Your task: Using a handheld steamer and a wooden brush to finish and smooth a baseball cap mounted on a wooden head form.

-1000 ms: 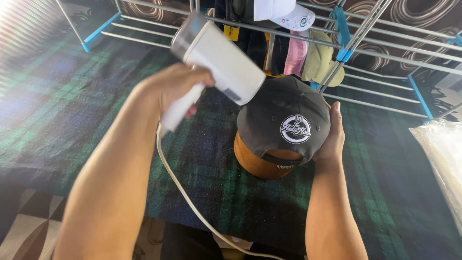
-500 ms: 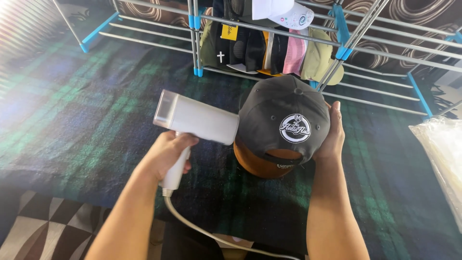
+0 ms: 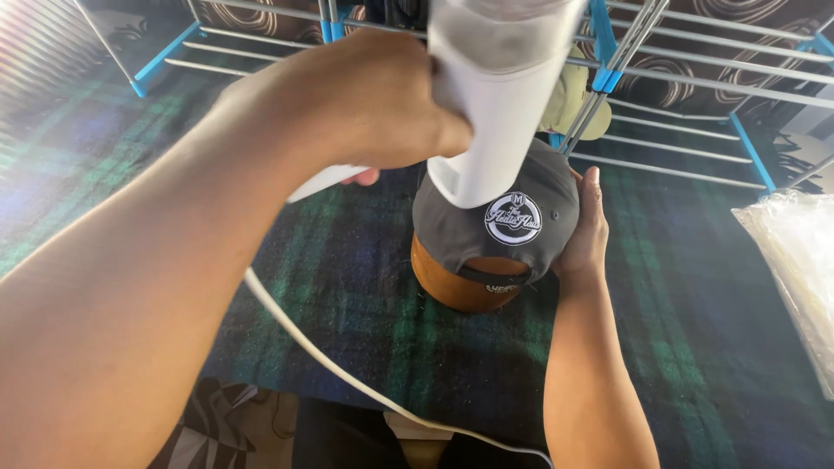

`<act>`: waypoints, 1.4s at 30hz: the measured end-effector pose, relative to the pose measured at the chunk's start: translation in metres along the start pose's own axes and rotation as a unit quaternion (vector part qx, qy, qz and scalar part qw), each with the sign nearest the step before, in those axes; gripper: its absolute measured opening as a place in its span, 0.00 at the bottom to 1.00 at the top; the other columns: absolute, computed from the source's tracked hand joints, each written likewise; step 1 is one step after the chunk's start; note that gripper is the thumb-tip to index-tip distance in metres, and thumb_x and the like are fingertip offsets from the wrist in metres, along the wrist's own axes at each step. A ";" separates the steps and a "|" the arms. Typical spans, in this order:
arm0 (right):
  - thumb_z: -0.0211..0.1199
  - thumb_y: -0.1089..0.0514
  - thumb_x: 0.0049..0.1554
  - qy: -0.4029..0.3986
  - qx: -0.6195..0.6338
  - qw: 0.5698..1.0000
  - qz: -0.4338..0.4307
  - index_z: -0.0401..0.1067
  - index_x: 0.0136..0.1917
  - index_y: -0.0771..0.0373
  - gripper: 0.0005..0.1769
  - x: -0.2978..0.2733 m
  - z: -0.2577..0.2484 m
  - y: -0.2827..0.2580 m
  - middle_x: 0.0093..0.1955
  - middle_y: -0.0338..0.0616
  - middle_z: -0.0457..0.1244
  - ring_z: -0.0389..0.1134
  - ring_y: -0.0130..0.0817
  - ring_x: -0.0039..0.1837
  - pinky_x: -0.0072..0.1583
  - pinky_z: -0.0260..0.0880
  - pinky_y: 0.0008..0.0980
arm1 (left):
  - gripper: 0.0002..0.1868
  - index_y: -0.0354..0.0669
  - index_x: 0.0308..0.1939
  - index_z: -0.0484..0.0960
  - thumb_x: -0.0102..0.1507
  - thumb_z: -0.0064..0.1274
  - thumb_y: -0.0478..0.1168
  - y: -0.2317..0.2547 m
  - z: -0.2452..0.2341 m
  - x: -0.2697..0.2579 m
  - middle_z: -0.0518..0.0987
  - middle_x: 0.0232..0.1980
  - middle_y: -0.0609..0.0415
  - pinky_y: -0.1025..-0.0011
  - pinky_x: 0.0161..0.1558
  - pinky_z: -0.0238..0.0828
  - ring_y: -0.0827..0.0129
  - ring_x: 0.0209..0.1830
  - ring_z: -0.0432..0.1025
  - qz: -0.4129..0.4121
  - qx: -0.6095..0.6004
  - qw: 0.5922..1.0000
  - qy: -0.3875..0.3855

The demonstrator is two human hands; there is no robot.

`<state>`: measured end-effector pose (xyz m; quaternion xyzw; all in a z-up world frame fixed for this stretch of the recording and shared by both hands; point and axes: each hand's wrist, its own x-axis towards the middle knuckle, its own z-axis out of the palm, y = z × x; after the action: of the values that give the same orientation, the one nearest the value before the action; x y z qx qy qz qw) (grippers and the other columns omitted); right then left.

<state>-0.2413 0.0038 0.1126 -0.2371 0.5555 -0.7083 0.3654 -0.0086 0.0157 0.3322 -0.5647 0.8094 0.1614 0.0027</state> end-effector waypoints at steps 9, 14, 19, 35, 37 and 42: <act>0.51 0.32 0.54 -0.013 -0.006 1.000 -0.010 0.75 0.64 0.57 0.36 -0.009 0.005 -0.006 0.55 0.46 0.72 0.74 0.35 0.55 0.58 0.76 0.33 | 0.18 0.40 0.42 0.83 0.65 0.47 0.50 -0.002 0.011 -0.003 0.82 0.29 0.47 0.65 0.33 0.73 0.64 0.22 0.75 0.032 -0.037 0.999 -0.001; 0.51 0.32 0.55 -0.011 0.007 1.000 -0.012 0.75 0.63 0.57 0.36 -0.001 -0.001 0.003 0.53 0.43 0.72 0.74 0.34 0.55 0.57 0.75 0.31 | 0.22 0.38 0.63 0.71 0.68 0.49 0.44 -0.040 0.078 -0.010 0.85 0.42 0.49 0.82 0.19 0.80 0.74 0.21 0.78 0.112 -0.138 0.983 0.046; 0.51 0.31 0.55 -0.005 -0.017 1.000 -0.015 0.76 0.61 0.55 0.35 -0.001 0.000 0.004 0.51 0.41 0.71 0.73 0.31 0.53 0.55 0.74 0.29 | 0.18 0.37 0.52 0.81 0.60 0.55 0.39 -0.084 0.174 -0.005 0.86 0.43 0.47 0.66 0.39 0.86 0.56 0.39 0.82 0.193 -0.234 0.911 0.279; 0.48 0.32 0.57 -0.021 0.010 0.999 -0.028 0.76 0.61 0.57 0.33 0.002 -0.002 0.009 0.51 0.42 0.71 0.72 0.31 0.52 0.55 0.73 0.28 | 0.19 0.46 0.59 0.72 0.65 0.51 0.41 -0.080 0.286 -0.009 0.71 0.42 0.56 0.67 0.40 0.75 0.69 0.39 0.66 0.115 -0.525 0.783 0.313; 0.48 0.32 0.57 -0.019 0.002 0.999 -0.032 0.76 0.61 0.57 0.34 0.002 -0.002 0.009 0.51 0.42 0.71 0.72 0.31 0.53 0.55 0.73 0.27 | 0.16 0.44 0.56 0.73 0.63 0.51 0.38 -0.077 0.291 -0.008 0.68 0.28 0.59 0.71 0.27 0.72 0.75 0.23 0.62 0.105 -0.535 0.775 0.321; 0.51 0.31 0.55 -0.008 0.016 0.999 -0.028 0.77 0.58 0.56 0.33 0.003 -0.001 0.011 0.47 0.42 0.71 0.73 0.32 0.49 0.53 0.74 0.29 | 0.07 0.44 0.31 0.77 0.64 0.53 0.40 -0.074 0.292 -0.011 0.65 0.18 0.58 0.72 0.17 0.62 0.74 0.15 0.60 0.013 -0.633 0.734 0.244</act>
<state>-0.2412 0.0007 0.1017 -0.2523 0.5345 -0.7250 0.3537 0.0109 0.0800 0.0381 -0.4449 0.5003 0.4935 -0.5552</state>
